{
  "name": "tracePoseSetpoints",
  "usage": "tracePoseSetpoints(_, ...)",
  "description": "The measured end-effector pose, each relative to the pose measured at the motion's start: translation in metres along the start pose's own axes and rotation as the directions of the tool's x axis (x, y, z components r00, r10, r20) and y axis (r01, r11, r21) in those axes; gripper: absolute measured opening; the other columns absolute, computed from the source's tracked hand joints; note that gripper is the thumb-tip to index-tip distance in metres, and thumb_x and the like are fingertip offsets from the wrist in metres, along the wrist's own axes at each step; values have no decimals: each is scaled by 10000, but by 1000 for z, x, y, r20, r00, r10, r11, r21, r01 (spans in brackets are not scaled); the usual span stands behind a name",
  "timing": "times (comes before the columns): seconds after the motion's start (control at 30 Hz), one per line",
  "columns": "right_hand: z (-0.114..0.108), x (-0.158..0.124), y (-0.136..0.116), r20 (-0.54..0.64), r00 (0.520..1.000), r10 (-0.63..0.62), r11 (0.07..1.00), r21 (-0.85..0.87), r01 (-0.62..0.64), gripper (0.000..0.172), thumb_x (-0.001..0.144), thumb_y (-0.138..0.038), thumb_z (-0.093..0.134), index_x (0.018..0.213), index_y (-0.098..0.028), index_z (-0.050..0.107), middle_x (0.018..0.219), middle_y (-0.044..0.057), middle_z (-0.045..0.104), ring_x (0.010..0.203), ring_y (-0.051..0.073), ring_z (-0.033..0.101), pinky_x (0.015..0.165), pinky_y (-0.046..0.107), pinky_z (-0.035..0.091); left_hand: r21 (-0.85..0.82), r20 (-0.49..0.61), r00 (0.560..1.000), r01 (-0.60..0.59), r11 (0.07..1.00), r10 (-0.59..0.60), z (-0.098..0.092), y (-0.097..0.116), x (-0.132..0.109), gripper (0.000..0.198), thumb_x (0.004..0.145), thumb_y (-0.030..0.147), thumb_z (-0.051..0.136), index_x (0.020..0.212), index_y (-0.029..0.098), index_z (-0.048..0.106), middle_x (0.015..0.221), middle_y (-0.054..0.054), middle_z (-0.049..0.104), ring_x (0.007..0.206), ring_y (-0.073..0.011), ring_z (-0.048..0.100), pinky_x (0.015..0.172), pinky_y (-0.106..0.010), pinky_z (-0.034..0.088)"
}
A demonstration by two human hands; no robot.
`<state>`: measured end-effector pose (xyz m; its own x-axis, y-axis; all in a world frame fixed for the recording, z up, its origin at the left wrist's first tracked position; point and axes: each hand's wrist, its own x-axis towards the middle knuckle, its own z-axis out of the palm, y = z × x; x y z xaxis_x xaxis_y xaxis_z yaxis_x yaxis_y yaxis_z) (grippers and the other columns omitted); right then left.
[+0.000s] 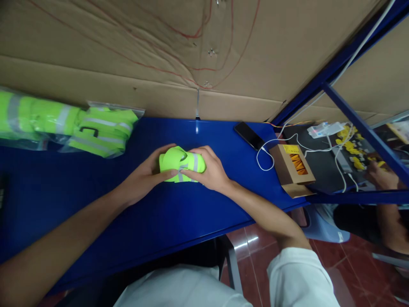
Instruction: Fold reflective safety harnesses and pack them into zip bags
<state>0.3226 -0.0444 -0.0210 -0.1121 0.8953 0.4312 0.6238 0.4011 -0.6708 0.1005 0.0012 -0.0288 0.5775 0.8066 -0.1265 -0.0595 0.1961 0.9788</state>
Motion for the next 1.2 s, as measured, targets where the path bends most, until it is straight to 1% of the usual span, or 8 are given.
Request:
tracePoseSetpoints(0.13, -1, -4, -2, -6, 1000, -31, 999, 18, 31, 516, 872, -583, 765, 1220, -232, 615, 1174, 85, 660, 1081, 234, 660, 930, 413, 575, 34, 42, 999, 14, 999, -16, 5, -3, -4, 603, 852, 523, 797, 1314, 212, 566, 1215, -60, 633, 1097, -236, 598, 917, -350, 505)
tracePoseSetpoints(0.3, -3, -4, -3, 107, 991, -84, 988, 138, 69, 656, 913, -653, 689, 1393, -220, 578, 1308, 114, 670, 1184, 240, 664, 1000, 415, 571, 25, 124, 992, 10, 1000, -13, 13, -4, -11, 581, 875, 506, 780, 1317, 206, 553, 1188, -61, 632, 1062, -214, 590, 905, -331, 492)
tracePoseSetpoints(0.43, -4, -3, -2, 154, 985, -77, 989, 135, 56, 718, 857, -668, 749, 1402, -221, 614, 1349, 102, 694, 1225, 239, 679, 1054, 394, 557, 32, 41, 999, 26, 999, -27, 18, -3, -13, 679, 848, 502, 798, 1356, 245, 427, 1228, -66, 590, 1075, -216, 593, 874, -329, 524)
tracePoseSetpoints(0.63, -6, -6, -5, 222, 975, 23, 1000, -24, -18, 694, 793, -731, 767, 1238, -203, 704, 1181, 82, 758, 1042, 231, 732, 903, 363, 577, 96, 42, 998, -53, 994, 50, 19, -4, -15, 975, 830, 446, 831, 1552, 383, 178, 1652, -123, 311, 1495, -324, 405, 1127, -495, 487)
tracePoseSetpoints(0.8, -6, -4, -4, 259, 964, 54, 999, -11, -53, 492, 855, -639, 742, 1045, -185, 730, 999, 50, 762, 841, 172, 698, 747, 303, 523, 254, 144, 970, -228, 940, 196, 17, -5, -18, 742, 915, 417, 760, 1521, 297, 350, 1659, -132, 352, 1529, -332, 380, 1230, -529, 403)
tracePoseSetpoints(0.93, -7, -3, -4, 313, 946, 80, 994, 44, -99, 448, 844, -616, 760, 944, -181, 718, 898, 23, 752, 760, 147, 665, 687, 271, 472, 240, 171, 967, -229, 943, 191, 18, -7, -19, 831, 931, 428, 749, 1606, 317, 278, 1709, -124, 290, 1566, -328, 337, 1276, -533, 347)
tracePoseSetpoints(1.07, -10, -5, -6, 391, 915, 105, 991, 38, -130, 521, 825, -620, 779, 1127, -199, 723, 965, 14, 762, 791, 149, 662, 712, 266, 455, 205, 211, 960, -226, 952, 183, 17, -4, -22, 952, 933, 433, 753, 1660, 385, 139, 1763, -92, 155, 1637, -327, 152, 1319, -587, 221)
tracePoseSetpoints(1.2, -11, -5, -8, 444, 878, 176, 975, 42, -217, 474, 812, -635, 777, 816, -171, 682, 673, -39, 613, 612, 90, 503, 582, 231, 357, 200, 254, 949, -238, 950, 185, 16, -5, -23, 955, 954, 422, 731, 1664, 416, 92, 1774, -75, 108, 1647, -317, 101, 1316, -616, 200)
